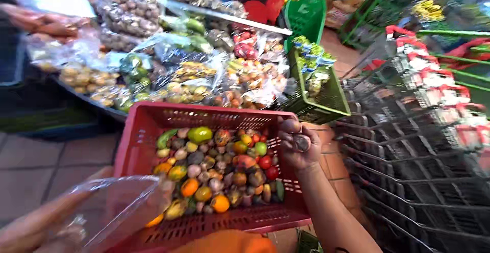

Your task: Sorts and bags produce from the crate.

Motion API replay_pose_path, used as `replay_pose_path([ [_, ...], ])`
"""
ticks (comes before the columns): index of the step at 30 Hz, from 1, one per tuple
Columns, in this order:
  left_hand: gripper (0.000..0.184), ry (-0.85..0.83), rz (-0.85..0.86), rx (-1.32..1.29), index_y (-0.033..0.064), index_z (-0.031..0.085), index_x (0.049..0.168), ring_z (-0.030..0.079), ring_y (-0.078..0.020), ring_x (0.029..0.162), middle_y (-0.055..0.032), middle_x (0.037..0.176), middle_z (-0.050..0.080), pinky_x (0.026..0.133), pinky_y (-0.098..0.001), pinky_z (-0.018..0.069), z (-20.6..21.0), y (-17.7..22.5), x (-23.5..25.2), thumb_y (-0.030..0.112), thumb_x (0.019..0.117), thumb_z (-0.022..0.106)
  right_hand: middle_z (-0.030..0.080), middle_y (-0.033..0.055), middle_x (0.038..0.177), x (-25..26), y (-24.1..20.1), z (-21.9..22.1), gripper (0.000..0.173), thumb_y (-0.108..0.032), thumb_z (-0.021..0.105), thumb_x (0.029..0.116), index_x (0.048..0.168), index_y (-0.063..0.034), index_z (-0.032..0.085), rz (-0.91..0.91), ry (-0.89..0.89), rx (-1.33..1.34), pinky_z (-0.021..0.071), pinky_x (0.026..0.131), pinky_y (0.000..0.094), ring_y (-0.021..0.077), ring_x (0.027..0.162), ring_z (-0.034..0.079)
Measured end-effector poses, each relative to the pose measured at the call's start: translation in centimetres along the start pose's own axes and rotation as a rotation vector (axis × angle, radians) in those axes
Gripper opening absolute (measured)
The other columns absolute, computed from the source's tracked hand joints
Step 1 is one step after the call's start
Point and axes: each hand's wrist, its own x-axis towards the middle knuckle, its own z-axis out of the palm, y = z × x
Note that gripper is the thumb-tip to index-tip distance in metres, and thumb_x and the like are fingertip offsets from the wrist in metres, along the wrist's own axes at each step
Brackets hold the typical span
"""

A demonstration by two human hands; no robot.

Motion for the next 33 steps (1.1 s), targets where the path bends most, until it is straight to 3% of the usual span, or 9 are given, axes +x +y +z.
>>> replay_pose_path([
  [4, 0.07, 0.082, -0.029, 0.003, 0.0095, 0.054, 0.147, 0.059, -0.0087, 0.052, -0.0098, 0.131, 0.067, 0.042, -0.0231, 0.0503, -0.1, 0.5, -0.2, -0.01, 0.0804, 0.046, 0.062, 0.0172, 0.132, 1.5, 6.6, 0.8, 0.046, -0.04, 0.053, 0.0975, 0.132, -0.0098, 0.061, 0.217, -0.031, 0.172, 0.0533, 0.059, 0.024, 0.0163, 0.078, 0.066],
  [9, 0.068, 0.137, 0.021, -0.018, 0.0136, 0.061, 0.143, 0.055, -0.011, 0.047, -0.0129, 0.143, 0.06, 0.038, -0.0243, 0.0471, 0.1, -0.6, -0.6, -0.006, 0.0785, 0.05, 0.06, 0.0176, 0.132, 2.3, 9.9, 1.1, 0.052, -0.045, 0.055, 0.097, 0.135, -0.0097, 0.057, 0.328, -0.067, 0.309, 0.053, 0.058, 0.0242, 0.0177, 0.079, 0.066],
  [12, 0.066, 0.168, 0.013, -0.015, 0.0211, 0.062, 0.143, 0.056, -0.01, 0.047, -0.0095, 0.11, 0.072, 0.039, -0.0231, 0.0494, 1.7, 0.2, -0.5, -0.002, 0.0808, 0.056, 0.067, 0.0073, 0.099, 0.3, 9.6, 6.0, 0.035, -0.039, 0.063, 0.0918, 0.116, -0.0143, 0.066, 0.457, 0.054, 0.037, 0.0519, 0.052, 0.0231, 0.0105, 0.065, 0.063],
  [15, 0.064, 0.17, -0.061, 0.097, 0.0315, 0.06, 0.144, 0.058, -0.0108, 0.046, -0.0049, 0.076, 0.069, 0.043, -0.0252, 0.0531, 4.6, 2.1, -0.4, 0.005, 0.0857, 0.062, 0.068, 0.0106, 0.095, -2.1, 9.2, 12.9, 0.032, -0.025, 0.064, 0.0945, 0.126, -0.0173, 0.063, 0.663, -0.293, -0.133, 0.0533, 0.049, 0.0237, 0.0098, 0.058, 0.061],
  [18, 0.066, 0.115, -0.127, 0.278, 0.0375, 0.056, 0.147, 0.064, -0.015, 0.057, 0.0009, 0.11, 0.073, 0.048, -0.0321, 0.058, 7.3, 3.0, 0.5, 0.012, 0.0872, 0.068, 0.064, 0.007, 0.072, -2.0, 10.0, 16.6, 0.029, -0.021, 0.061, 0.099, 0.127, -0.0143, 0.063, 0.801, -0.338, -0.273, 0.0533, 0.048, 0.0214, 0.0073, 0.051, 0.06],
  [23, 0.085, 0.104, -0.119, 0.452, 0.0398, 0.05, 0.152, 0.068, -0.009, 0.068, 0.0176, 0.152, 0.05, 0.054, -0.0324, 0.0606, 8.7, 2.3, 1.5, -0.001, 0.0787, 0.067, 0.068, 0.0167, 0.095, 0.5, 11.3, 17.3, 0.043, -0.04, 0.051, 0.1062, 0.144, -0.0177, 0.052, 1.033, -0.19, -0.586, 0.0587, 0.052, 0.0314, 0.0201, 0.065, 0.069],
  [27, 0.082, 0.121, -0.055, 0.317, 0.0326, 0.05, 0.153, 0.062, -0.0132, 0.053, 0.0044, 0.14, 0.063, 0.043, -0.0319, 0.0567, 6.8, 3.5, 1.4, -0.004, 0.0807, 0.06, 0.069, 0.0094, 0.127, 1.8, 9.8, 15.8, 0.05, -0.027, 0.057, 0.1024, 0.15, -0.0117, 0.051, 0.738, -0.494, -0.718, 0.0618, 0.057, 0.0291, 0.0146, 0.072, 0.071],
  [30, 0.078, 0.209, -0.047, 0.204, 0.0299, 0.052, 0.152, 0.055, -0.0123, 0.043, -0.0061, 0.09, 0.073, 0.038, -0.028, 0.0508, 3.9, 4.0, 0.6, -0.005, 0.0825, 0.055, 0.071, 0.0105, 0.125, 4.3, 11.9, 7.4, 0.043, -0.024, 0.061, 0.1002, 0.14, -0.0081, 0.056, 0.253, -0.522, -0.959, 0.0629, 0.073, 0.0348, 0.0175, 0.089, 0.073],
  [33, 0.081, 0.293, -0.047, 0.165, 0.0286, 0.055, 0.15, 0.05, -0.0126, 0.038, -0.0081, 0.082, 0.069, 0.036, -0.0278, 0.0485, 2.2, 3.6, -0.9, -0.004, 0.076, 0.053, 0.059, 0.0171, 0.138, 3.4, 18.3, -2.4, 0.067, -0.028, 0.078, 0.0906, 0.149, -0.0135, 0.049, 0.48, -0.388, -1.689, 0.0568, 0.092, 0.0578, 0.0337, 0.112, 0.066],
])
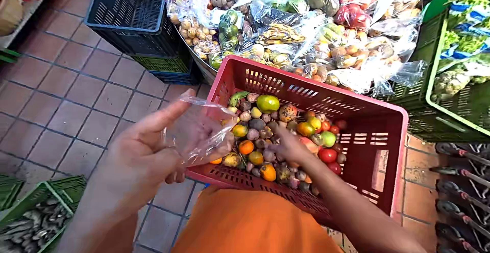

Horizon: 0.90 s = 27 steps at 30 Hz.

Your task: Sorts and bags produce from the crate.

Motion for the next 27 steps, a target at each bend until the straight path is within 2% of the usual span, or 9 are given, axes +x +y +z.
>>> replay_pose_path([
  [2, 0.083, 0.0, -0.019, -0.037, 0.0292, 0.053, 0.151, 0.05, -0.0141, 0.039, -0.0106, 0.096, 0.071, 0.036, -0.0285, 0.0487, 0.1, -0.4, -0.7, -0.005, 0.0763, 0.053, 0.045, 0.0213, 0.153, 1.3, 3.2, 5.3, 0.076, -0.031, 0.079, 0.087, 0.154, -0.0196, 0.045, 0.121, -0.127, -0.249, 0.0543, 0.095, 0.0636, 0.0419, 0.122, 0.061],
  [4, 0.081, 0.009, -0.012, -0.077, 0.0276, 0.053, 0.151, 0.049, -0.0136, 0.039, -0.0114, 0.103, 0.071, 0.036, -0.0276, 0.0484, 0.5, -0.8, -1.0, -0.005, 0.0777, 0.053, 0.051, 0.0218, 0.144, 2.5, 4.5, 7.8, 0.068, -0.031, 0.079, 0.0867, 0.148, -0.0211, 0.052, 0.143, -0.144, -0.396, 0.0537, 0.093, 0.0643, 0.045, 0.122, 0.057],
  [10, 0.079, 0.012, 0.013, -0.119, 0.0254, 0.053, 0.151, 0.051, -0.015, 0.04, -0.013, 0.097, 0.071, 0.037, -0.0282, 0.0502, 0.5, -1.8, -1.5, -0.007, 0.0789, 0.052, 0.055, 0.0195, 0.14, 3.2, 7.3, 6.5, 0.058, -0.022, 0.073, 0.0895, 0.145, -0.0218, 0.056, 0.103, -0.246, -0.243, 0.0533, 0.096, 0.0606, 0.0382, 0.12, 0.06],
  [13, 0.078, 0.01, 0.033, -0.137, 0.0233, 0.052, 0.152, 0.053, -0.0141, 0.041, -0.0126, 0.111, 0.07, 0.037, -0.027, 0.0505, 0.2, -2.2, -1.9, -0.008, 0.0802, 0.051, 0.056, 0.016, 0.142, 3.0, 7.5, 6.3, 0.056, -0.013, 0.069, 0.0867, 0.141, -0.017, 0.058, 0.072, -0.239, -0.196, 0.052, 0.097, 0.0602, 0.0356, 0.123, 0.059],
  [19, 0.077, -0.005, 0.023, -0.135, 0.0228, 0.053, 0.151, 0.052, -0.0132, 0.042, -0.012, 0.108, 0.071, 0.037, -0.0266, 0.0499, 0.7, -2.6, -1.7, -0.008, 0.081, 0.051, 0.058, 0.0167, 0.142, 4.0, 6.9, 8.9, 0.051, -0.045, 0.061, 0.1012, 0.142, -0.0145, 0.06, 0.208, -0.147, -0.126, 0.048, 0.104, 0.0621, 0.0364, 0.126, 0.059],
  [21, 0.079, -0.009, 0.017, -0.131, 0.0236, 0.053, 0.152, 0.053, -0.0138, 0.043, -0.0115, 0.116, 0.07, 0.038, -0.0272, 0.0502, 1.0, -2.4, -1.6, -0.009, 0.0805, 0.05, 0.063, 0.018, 0.132, 4.1, 6.6, 10.2, 0.05, -0.041, 0.07, 0.0959, 0.137, -0.0128, 0.063, 0.288, -0.14, -0.024, 0.0507, 0.1, 0.0611, 0.0353, 0.119, 0.062],
  [23, 0.077, 0.01, 0.009, -0.132, 0.0238, 0.053, 0.151, 0.053, -0.0145, 0.042, -0.0132, 0.103, 0.071, 0.037, -0.0271, 0.0497, 1.0, -2.3, -1.6, -0.009, 0.0812, 0.05, 0.069, 0.0167, 0.12, 3.7, 6.4, 10.1, 0.046, -0.033, 0.075, 0.092, 0.132, -0.0124, 0.066, 0.333, -0.151, 0.181, 0.055, 0.092, 0.0577, 0.0318, 0.107, 0.068],
  [26, 0.076, 0.012, 0.016, -0.142, 0.023, 0.052, 0.152, 0.054, -0.0141, 0.045, -0.0129, 0.106, 0.071, 0.039, -0.0272, 0.0513, -0.1, -2.5, -1.8, -0.007, 0.0825, 0.05, 0.07, 0.0109, 0.101, 2.3, 5.6, 6.7, 0.04, -0.031, 0.067, 0.0959, 0.13, -0.0116, 0.064, 0.319, -0.14, 0.643, 0.0559, 0.069, 0.0414, 0.0207, 0.078, 0.065],
  [27, 0.075, 0.039, 0.014, -0.135, 0.0234, 0.053, 0.151, 0.053, -0.0139, 0.043, -0.0124, 0.093, 0.07, 0.038, -0.0269, 0.0502, -0.4, -2.7, -1.9, -0.006, 0.0819, 0.051, 0.069, 0.0087, 0.095, 2.1, 5.4, 5.2, 0.039, -0.033, 0.066, 0.0955, 0.13, -0.0136, 0.063, 0.306, -0.09, 0.744, 0.0545, 0.062, 0.0379, 0.0178, 0.071, 0.063],
])
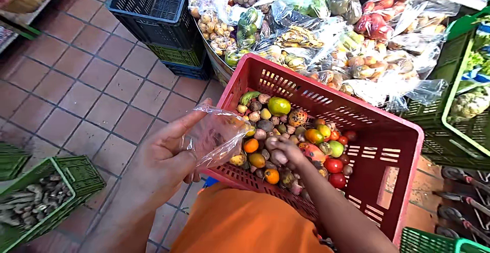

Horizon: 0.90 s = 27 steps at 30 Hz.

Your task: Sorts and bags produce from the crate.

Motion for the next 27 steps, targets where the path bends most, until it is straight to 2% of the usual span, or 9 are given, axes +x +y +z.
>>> replay_pose_path([
  [3, 0.074, 0.037, -0.023, 0.025, 0.0245, 0.054, 0.15, 0.051, -0.0135, 0.04, -0.0104, 0.073, 0.065, 0.037, -0.0268, 0.0495, -0.7, -0.4, -0.3, -0.004, 0.0817, 0.051, 0.066, 0.0071, 0.097, 0.1, -2.4, -2.0, 0.041, -0.027, 0.071, 0.0902, 0.127, -0.0172, 0.056, -0.1, 0.062, -0.163, 0.0538, 0.059, 0.0393, 0.0187, 0.07, 0.062],
  [7, 0.074, 0.0, -0.013, -0.03, 0.0234, 0.053, 0.151, 0.053, -0.0131, 0.042, -0.0122, 0.09, 0.07, 0.038, -0.0263, 0.0505, 0.1, 0.2, -0.2, -0.007, 0.0839, 0.051, 0.06, 0.0172, 0.134, 4.2, -4.5, 0.4, 0.043, -0.019, 0.076, 0.0865, 0.128, -0.0129, 0.066, -0.145, -0.204, -0.904, 0.0519, 0.099, 0.0564, 0.0325, 0.117, 0.062],
  [10, 0.073, -0.003, -0.016, -0.036, 0.0246, 0.054, 0.151, 0.051, -0.0142, 0.039, -0.0127, 0.073, 0.064, 0.037, -0.0279, 0.0501, 0.5, 0.8, -0.1, -0.006, 0.0842, 0.051, 0.059, 0.0211, 0.135, 5.8, -5.7, 4.0, 0.037, -0.029, 0.066, 0.0944, 0.131, -0.0242, 0.066, 0.025, -0.272, -1.27, 0.0538, 0.089, 0.064, 0.0391, 0.11, 0.065],
  [12, 0.074, -0.026, -0.028, -0.05, 0.028, 0.055, 0.151, 0.052, -0.0152, 0.041, -0.0145, 0.086, 0.069, 0.038, -0.0287, 0.051, 0.6, 0.8, -0.2, -0.006, 0.085, 0.053, 0.069, 0.0182, 0.116, 6.3, -6.2, 4.9, 0.039, -0.029, 0.066, 0.0945, 0.132, -0.0178, 0.066, 0.068, -0.263, -1.176, 0.0559, 0.082, 0.0616, 0.0357, 0.098, 0.069],
  [14, 0.076, -0.068, -0.035, -0.052, 0.0306, 0.054, 0.151, 0.055, -0.0162, 0.044, -0.0142, 0.094, 0.071, 0.041, -0.0295, 0.0522, 0.9, 0.7, -0.6, -0.005, 0.0831, 0.055, 0.069, 0.0191, 0.121, 6.7, -5.5, 4.6, 0.054, -0.027, 0.071, 0.0892, 0.14, -0.0118, 0.059, 0.079, -0.252, -0.932, 0.0525, 0.094, 0.0614, 0.0352, 0.11, 0.066],
  [16, 0.075, -0.115, -0.036, -0.029, 0.0321, 0.053, 0.151, 0.057, -0.0169, 0.047, -0.012, 0.092, 0.072, 0.042, -0.0297, 0.0535, 1.7, 0.7, -1.0, -0.003, 0.0848, 0.058, 0.069, 0.0206, 0.116, 5.7, -4.2, 4.4, 0.06, -0.026, 0.076, 0.0856, 0.14, -0.0089, 0.056, 0.05, -0.225, -0.722, 0.0557, 0.085, 0.0586, 0.0349, 0.103, 0.068],
  [20, 0.073, -0.193, -0.055, 0.026, 0.0341, 0.055, 0.15, 0.063, -0.0161, 0.054, -0.0041, 0.115, 0.072, 0.048, -0.03, 0.0575, 3.0, 0.5, -1.3, -0.001, 0.0862, 0.06, 0.06, 0.0228, 0.134, 0.2, -10.9, 8.3, 0.06, -0.015, 0.067, 0.0974, 0.153, -0.0101, 0.043, 0.313, -0.108, -0.674, 0.0489, 0.099, 0.0536, 0.0351, 0.115, 0.062],
  [24, 0.071, -0.192, -0.067, 0.044, 0.034, 0.055, 0.149, 0.061, -0.0157, 0.053, -0.0045, 0.106, 0.073, 0.049, -0.0299, 0.0573, 2.8, 0.7, -1.2, 0.001, 0.087, 0.061, 0.068, 0.0203, 0.108, 2.5, -5.0, 6.0, 0.054, -0.024, 0.077, 0.0869, 0.133, -0.0047, 0.057, 0.033, -0.117, -0.463, 0.0559, 0.076, 0.0459, 0.0283, 0.09, 0.067],
  [27, 0.072, -0.195, -0.064, 0.062, 0.0346, 0.055, 0.15, 0.06, -0.0149, 0.053, -0.0048, 0.102, 0.073, 0.048, -0.0295, 0.0562, 2.5, 0.5, -1.3, 0.002, 0.0861, 0.059, 0.069, 0.0161, 0.106, 3.7, -4.2, 6.3, 0.053, -0.027, 0.079, 0.0855, 0.13, -0.008, 0.059, 0.145, -0.106, -0.293, 0.0554, 0.079, 0.0467, 0.0264, 0.091, 0.066],
])
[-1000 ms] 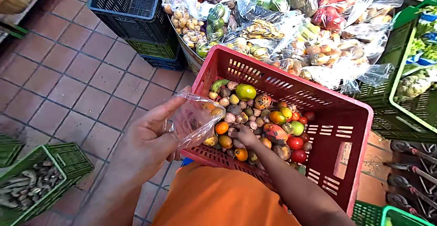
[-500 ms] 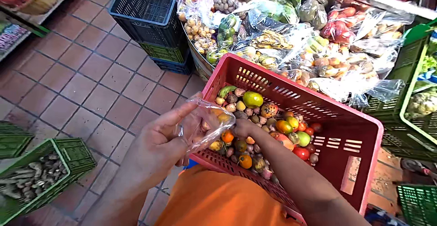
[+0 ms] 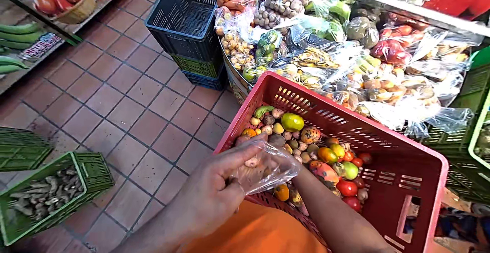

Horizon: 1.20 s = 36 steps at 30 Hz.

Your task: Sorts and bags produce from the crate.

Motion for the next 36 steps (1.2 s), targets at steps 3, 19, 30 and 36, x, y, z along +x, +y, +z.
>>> replay_pose_path([
  [3, 0.073, -0.006, -0.003, -0.007, 0.0344, 0.055, 0.15, 0.06, -0.0147, 0.052, -0.005, 0.099, 0.072, 0.048, -0.0293, 0.0559, -0.1, -0.4, -0.2, 0.001, 0.0853, 0.058, 0.069, 0.0142, 0.106, -0.3, -0.9, 0.2, 0.049, -0.02, 0.079, 0.085, 0.129, -0.0081, 0.061, 0.033, -0.04, -0.019, 0.0553, 0.079, 0.0452, 0.0246, 0.09, 0.066],
  [19, 0.079, 0.04, 0.029, -0.254, 0.012, 0.053, 0.15, 0.05, -0.0086, 0.045, -0.0102, 0.15, 0.053, 0.04, -0.0252, 0.049, -4.9, 4.4, 5.7, -0.018, 0.0769, 0.046, 0.07, 0.0091, 0.101, 1.0, 3.4, -3.2, 0.051, -0.028, 0.075, 0.0859, 0.134, -0.0168, 0.062, 0.006, -0.206, 0.01, 0.0559, 0.069, 0.0383, 0.0181, 0.077, 0.065],
  [30, 0.074, 0.042, -0.035, -0.21, 0.0157, 0.054, 0.15, 0.051, -0.0078, 0.045, -0.0103, 0.136, 0.062, 0.041, -0.0231, 0.0485, -4.0, 4.3, 5.2, -0.016, 0.083, 0.05, 0.069, 0.0054, 0.083, -12.1, -3.7, -2.8, 0.038, -0.033, 0.072, 0.0868, 0.122, -0.0192, 0.066, -0.298, -0.27, 0.384, 0.0517, 0.05, 0.0262, 0.0085, 0.055, 0.058],
  [36, 0.075, -0.092, -0.031, -0.037, 0.0218, 0.053, 0.151, 0.071, -0.0131, 0.093, -0.0032, 0.125, 0.07, 0.076, -0.0321, 0.063, -0.7, 5.2, 5.5, -0.012, 0.0847, 0.065, 0.069, 0.009, 0.087, -22.6, -13.9, -3.6, 0.043, -0.026, 0.077, 0.0886, 0.129, -0.0149, 0.065, -0.776, -0.539, 0.395, 0.0613, 0.057, 0.0305, 0.0158, 0.066, 0.069],
])
